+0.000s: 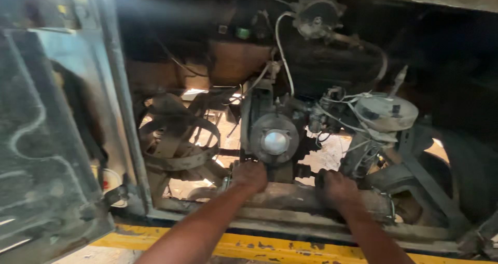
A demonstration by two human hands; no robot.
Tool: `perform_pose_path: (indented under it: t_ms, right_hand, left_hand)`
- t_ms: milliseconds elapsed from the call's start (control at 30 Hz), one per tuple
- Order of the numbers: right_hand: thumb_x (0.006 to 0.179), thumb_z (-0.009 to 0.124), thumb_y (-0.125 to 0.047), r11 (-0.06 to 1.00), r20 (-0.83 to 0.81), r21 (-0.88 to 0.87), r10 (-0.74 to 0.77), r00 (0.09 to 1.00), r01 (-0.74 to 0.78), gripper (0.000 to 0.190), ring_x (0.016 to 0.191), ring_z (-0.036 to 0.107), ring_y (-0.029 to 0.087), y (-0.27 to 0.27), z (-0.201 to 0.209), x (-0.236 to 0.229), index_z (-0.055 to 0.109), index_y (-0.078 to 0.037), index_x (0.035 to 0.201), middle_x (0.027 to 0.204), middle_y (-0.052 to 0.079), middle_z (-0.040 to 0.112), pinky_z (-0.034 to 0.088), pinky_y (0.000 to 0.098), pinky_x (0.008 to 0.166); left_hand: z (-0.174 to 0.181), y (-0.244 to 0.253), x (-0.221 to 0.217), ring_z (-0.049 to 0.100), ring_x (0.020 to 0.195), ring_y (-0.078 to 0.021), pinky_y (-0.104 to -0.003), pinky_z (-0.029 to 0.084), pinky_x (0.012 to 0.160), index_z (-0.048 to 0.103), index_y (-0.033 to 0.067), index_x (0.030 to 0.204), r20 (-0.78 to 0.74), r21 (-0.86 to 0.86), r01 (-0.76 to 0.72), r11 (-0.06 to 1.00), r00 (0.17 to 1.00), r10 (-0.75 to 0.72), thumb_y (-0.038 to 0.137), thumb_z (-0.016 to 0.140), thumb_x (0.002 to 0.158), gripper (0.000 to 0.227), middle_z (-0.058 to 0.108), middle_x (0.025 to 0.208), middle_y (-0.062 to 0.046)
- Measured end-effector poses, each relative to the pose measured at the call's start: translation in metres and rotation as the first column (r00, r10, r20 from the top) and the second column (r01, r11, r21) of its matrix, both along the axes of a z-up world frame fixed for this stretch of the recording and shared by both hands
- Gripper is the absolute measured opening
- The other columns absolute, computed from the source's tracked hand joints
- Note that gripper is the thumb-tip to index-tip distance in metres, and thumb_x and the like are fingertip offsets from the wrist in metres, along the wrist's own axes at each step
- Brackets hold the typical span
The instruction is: The person works on a vehicle engine, using a wrench to tighten a bolt on a central component. The hands remain in the frame, manipulating the tool and the engine part throughout the clip.
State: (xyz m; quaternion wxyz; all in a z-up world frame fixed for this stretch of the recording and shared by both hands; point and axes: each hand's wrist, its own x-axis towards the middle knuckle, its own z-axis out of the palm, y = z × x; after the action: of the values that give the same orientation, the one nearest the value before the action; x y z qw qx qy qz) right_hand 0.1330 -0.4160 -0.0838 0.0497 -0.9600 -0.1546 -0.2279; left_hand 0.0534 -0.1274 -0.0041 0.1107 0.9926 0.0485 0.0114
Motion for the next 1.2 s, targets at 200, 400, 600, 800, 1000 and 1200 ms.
perform_pose_path:
  t_ms: [200, 400, 600, 800, 1000, 1200]
  right_hand:
    - [0.083, 0.068, -0.049, 1.0, -0.044, 0.009, -0.022, 0.999, 0.023, 0.042, 0.097, 0.072, 0.041, 0.001, 0.01, -0.017, 0.068, -0.015, 0.109, 0.11, 0.017, 0.072, 0.058, 0.0513, 0.089]
    - [0.085, 0.065, -0.047, 0.999, -0.017, 0.035, -0.012, 1.0, 0.013, 0.037, 0.095, 0.073, 0.039, 0.007, 0.014, -0.014, 0.069, -0.02, 0.109, 0.106, 0.013, 0.074, 0.059, 0.0524, 0.085]
    - [0.078, 0.069, -0.046, 0.998, 0.098, 0.024, 0.055, 0.994, -0.058, 0.041, 0.089, 0.073, 0.04, 0.002, 0.003, -0.008, 0.068, -0.015, 0.106, 0.104, 0.016, 0.073, 0.06, 0.0525, 0.079]
    - [0.08, 0.07, -0.044, 0.998, 0.047, 0.034, 0.044, 0.998, -0.046, 0.037, 0.089, 0.073, 0.041, 0.004, 0.012, -0.01, 0.069, -0.016, 0.105, 0.104, 0.016, 0.072, 0.06, 0.0533, 0.079]
    - [0.077, 0.074, -0.046, 0.999, 0.072, 0.029, 0.043, 0.996, -0.045, 0.046, 0.09, 0.072, 0.041, -0.004, 0.002, -0.005, 0.068, -0.013, 0.108, 0.106, 0.017, 0.071, 0.06, 0.0516, 0.08]
    - [0.075, 0.077, -0.046, 0.996, 0.051, 0.017, 0.088, 0.995, -0.089, 0.044, 0.096, 0.072, 0.038, -0.007, -0.01, 0.002, 0.069, -0.015, 0.105, 0.105, 0.013, 0.072, 0.059, 0.0514, 0.084]
  left_hand:
    - [0.022, 0.056, 0.004, 0.071, 0.109, -0.0334, -0.046, 0.056, 0.095, 0.078, 0.0082, 0.106, -0.076, 0.183, 0.266, 0.946, 0.964, -0.256, 0.033, 0.066, 0.089, 0.032, 0.074, 0.114, -0.017]
    - [0.006, 0.074, 0.043, 0.07, 0.108, -0.0371, -0.048, 0.055, 0.095, 0.076, 0.0041, 0.106, 0.011, 0.158, 0.305, 0.939, 0.951, -0.31, 0.035, 0.069, 0.086, 0.037, 0.071, 0.115, -0.022]
    - [-0.039, 0.087, 0.087, 0.07, 0.11, -0.037, -0.046, 0.055, 0.096, 0.075, 0.0022, 0.108, 0.024, 0.153, 0.285, 0.946, 0.956, -0.292, 0.037, 0.072, 0.083, 0.043, 0.071, 0.115, -0.023]
    - [-0.04, 0.078, 0.096, 0.07, 0.111, -0.0364, -0.046, 0.056, 0.096, 0.074, 0.0062, 0.111, 0.022, 0.06, 0.267, 0.962, 0.963, -0.269, 0.034, 0.064, 0.086, 0.038, 0.072, 0.116, -0.021]
    - [-0.033, 0.056, 0.071, 0.066, 0.118, -0.0354, -0.049, 0.052, 0.097, 0.072, 0.0064, 0.115, 0.084, 0.123, 0.204, 0.971, 0.973, -0.215, 0.027, 0.065, 0.086, 0.037, 0.067, 0.126, -0.02]
    - [-0.019, 0.002, 0.029, 0.068, 0.12, -0.0344, -0.049, 0.054, 0.095, 0.075, 0.0091, 0.118, -0.194, 0.185, 0.065, 0.981, 0.98, -0.029, 0.02, 0.066, 0.083, 0.038, 0.071, 0.129, -0.016]
